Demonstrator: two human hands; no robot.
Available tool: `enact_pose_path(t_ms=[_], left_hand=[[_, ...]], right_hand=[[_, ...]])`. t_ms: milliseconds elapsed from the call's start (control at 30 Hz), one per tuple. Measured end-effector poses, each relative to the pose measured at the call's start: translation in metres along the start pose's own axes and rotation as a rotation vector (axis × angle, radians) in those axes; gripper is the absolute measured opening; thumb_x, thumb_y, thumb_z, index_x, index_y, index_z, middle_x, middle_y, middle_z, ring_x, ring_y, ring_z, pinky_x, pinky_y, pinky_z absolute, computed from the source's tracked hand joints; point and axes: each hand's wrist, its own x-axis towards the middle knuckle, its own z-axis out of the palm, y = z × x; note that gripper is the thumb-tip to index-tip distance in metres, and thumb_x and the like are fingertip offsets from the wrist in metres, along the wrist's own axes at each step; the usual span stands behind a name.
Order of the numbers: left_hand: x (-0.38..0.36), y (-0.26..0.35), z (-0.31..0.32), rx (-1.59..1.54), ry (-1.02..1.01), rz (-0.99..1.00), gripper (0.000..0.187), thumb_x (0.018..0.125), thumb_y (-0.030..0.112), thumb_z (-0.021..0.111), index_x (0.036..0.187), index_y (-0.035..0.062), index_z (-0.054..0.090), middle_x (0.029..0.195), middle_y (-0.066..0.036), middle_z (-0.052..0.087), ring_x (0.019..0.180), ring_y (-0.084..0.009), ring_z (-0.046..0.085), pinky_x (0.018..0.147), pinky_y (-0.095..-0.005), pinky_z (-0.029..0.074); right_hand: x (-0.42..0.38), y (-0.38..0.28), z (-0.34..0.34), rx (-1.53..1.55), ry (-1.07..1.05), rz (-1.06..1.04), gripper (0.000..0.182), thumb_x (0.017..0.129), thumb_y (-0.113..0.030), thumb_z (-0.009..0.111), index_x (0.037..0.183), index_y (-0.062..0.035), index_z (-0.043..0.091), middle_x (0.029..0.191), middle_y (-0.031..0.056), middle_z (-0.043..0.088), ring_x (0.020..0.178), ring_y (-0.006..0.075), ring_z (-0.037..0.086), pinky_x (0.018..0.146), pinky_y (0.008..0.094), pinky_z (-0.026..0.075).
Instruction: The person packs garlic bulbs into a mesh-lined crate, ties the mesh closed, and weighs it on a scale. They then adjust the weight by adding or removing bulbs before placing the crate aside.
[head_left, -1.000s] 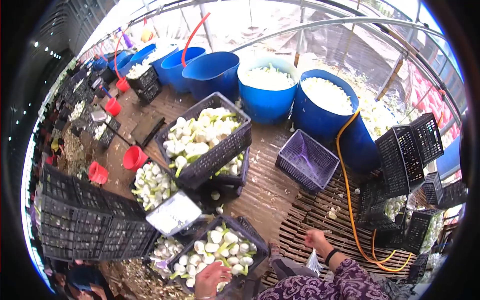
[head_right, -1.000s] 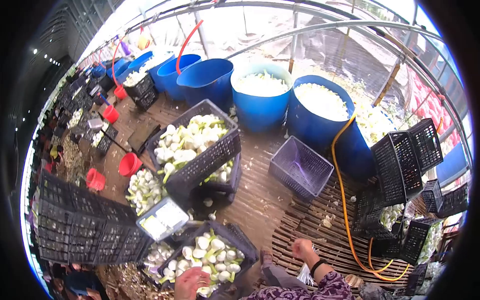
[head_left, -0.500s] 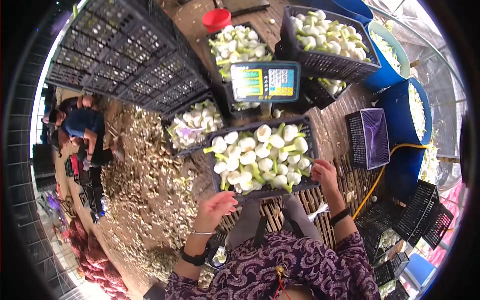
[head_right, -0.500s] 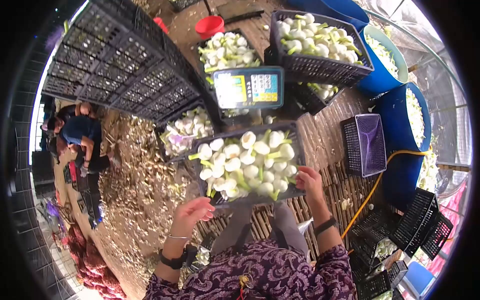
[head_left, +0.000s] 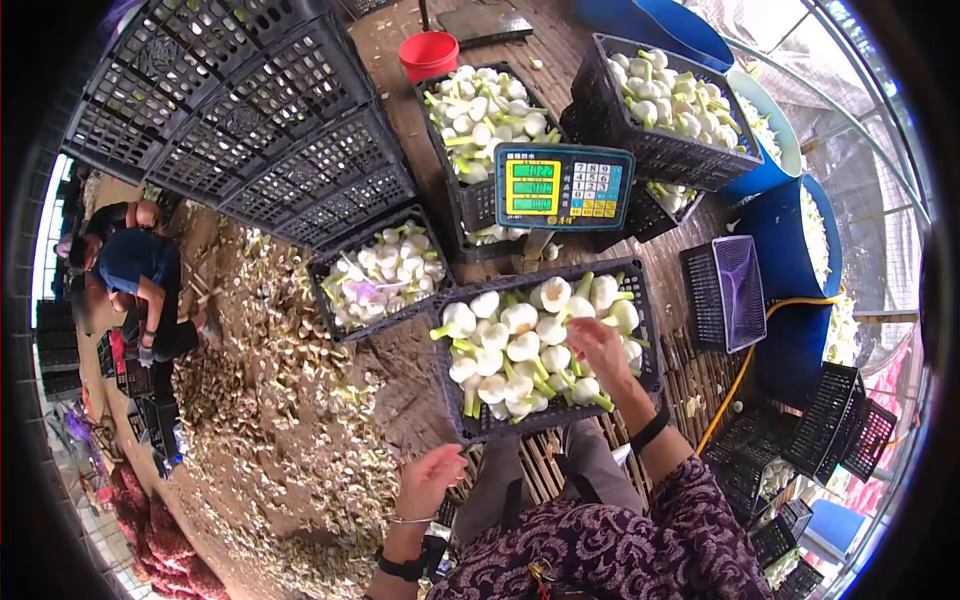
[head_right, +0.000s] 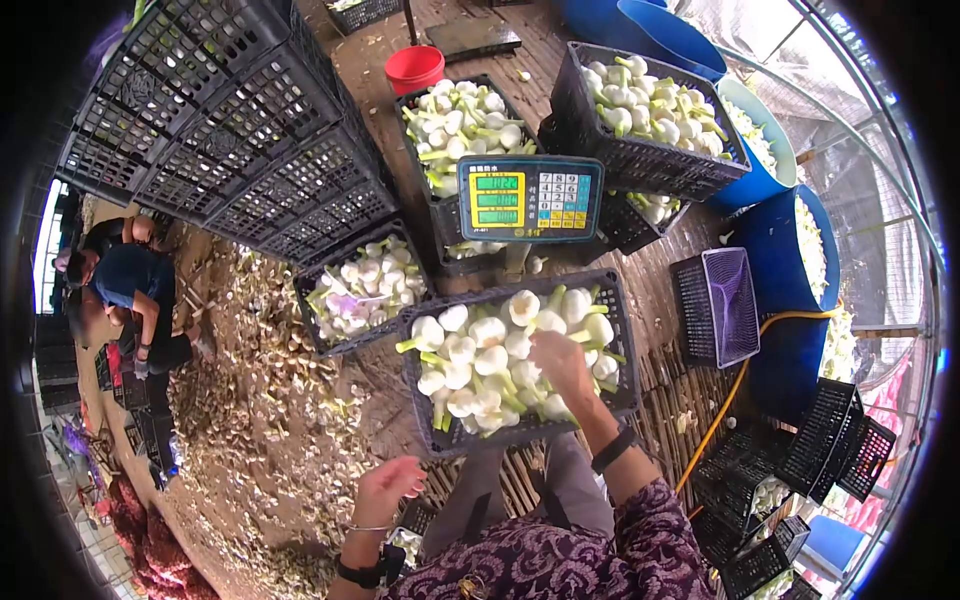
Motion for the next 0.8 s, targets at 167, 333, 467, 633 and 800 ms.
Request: enact_pose_path(t_ms=[167,333,467,633,800], left_hand=[[0.011,-0.006,-0.008,-0.051,-0.035,-0.016,0.026,0.084,0.009,0.055,0.107,-0.002,0.056,0.089,-0.009,0.064,0.074,-0.0131,0.06,0.066,-0.0239,0.049],[0.026,-0.005,-0.009,0.0,-0.038,0.029,0.028,0.083,0.008,0.057,0.108,-0.0028,0.056,0.088,-0.008,0.063,0.075,-0.013,0.06,0.068,-0.0235,0.049],[0.063,-0.02,-0.012,0.298,0.043,0.238,0.031,0.08,0.013,0.06,0.109,0.001,0.057,0.1,-0.013,0.06,0.093,-0.0217,0.057,0.082,-0.033,0.044],[0.112,-0.013,0.003,1.058,0.371,0.494,0.052,0.077,0.03,0.063,0.121,0.0065,0.047,0.128,-0.023,0.04,0.122,-0.0388,0.031,0.099,-0.0534,0.023],[0.177,-0.019,0.032,1.246,0.364,0.534,0.07,0.076,0.043,0.061,0.133,0.0125,0.034,0.137,-0.026,0.023,0.128,-0.046,0.013,0.097,-0.0653,0.008]], right_hand=[[-0.013,0.02,0.005,0.029,0.03,0.055,0.021,0.079,-0.011,0.053,0.093,0.0008,0.061,0.068,0.0036,0.06,0.057,0.0081,0.053,0.05,0.0219,0.042],[-0.013,0.019,-0.004,0.002,0.066,0.093,0.02,0.08,-0.012,0.055,0.095,-0.0001,0.061,0.07,0.0026,0.06,0.059,0.0077,0.054,0.051,0.0213,0.043],[0.001,0.019,-0.015,-0.028,0.15,-0.05,0.019,0.08,-0.012,0.057,0.096,-0.0019,0.061,0.071,0.0022,0.061,0.058,0.0073,0.055,0.05,0.02,0.043],[0.033,0.006,-0.025,-0.561,0.303,-0.259,0.027,0.077,-0.022,0.06,0.099,-0.0066,0.061,0.093,0.0118,0.062,0.086,0.0295,0.058,0.078,0.0379,0.044],[0.079,0.008,-0.005,-0.964,0.196,-0.264,0.053,0.074,-0.037,0.062,0.119,-0.0122,0.05,0.102,0.0079,0.06,0.105,0.0246,0.05,0.095,0.051,0.028]])
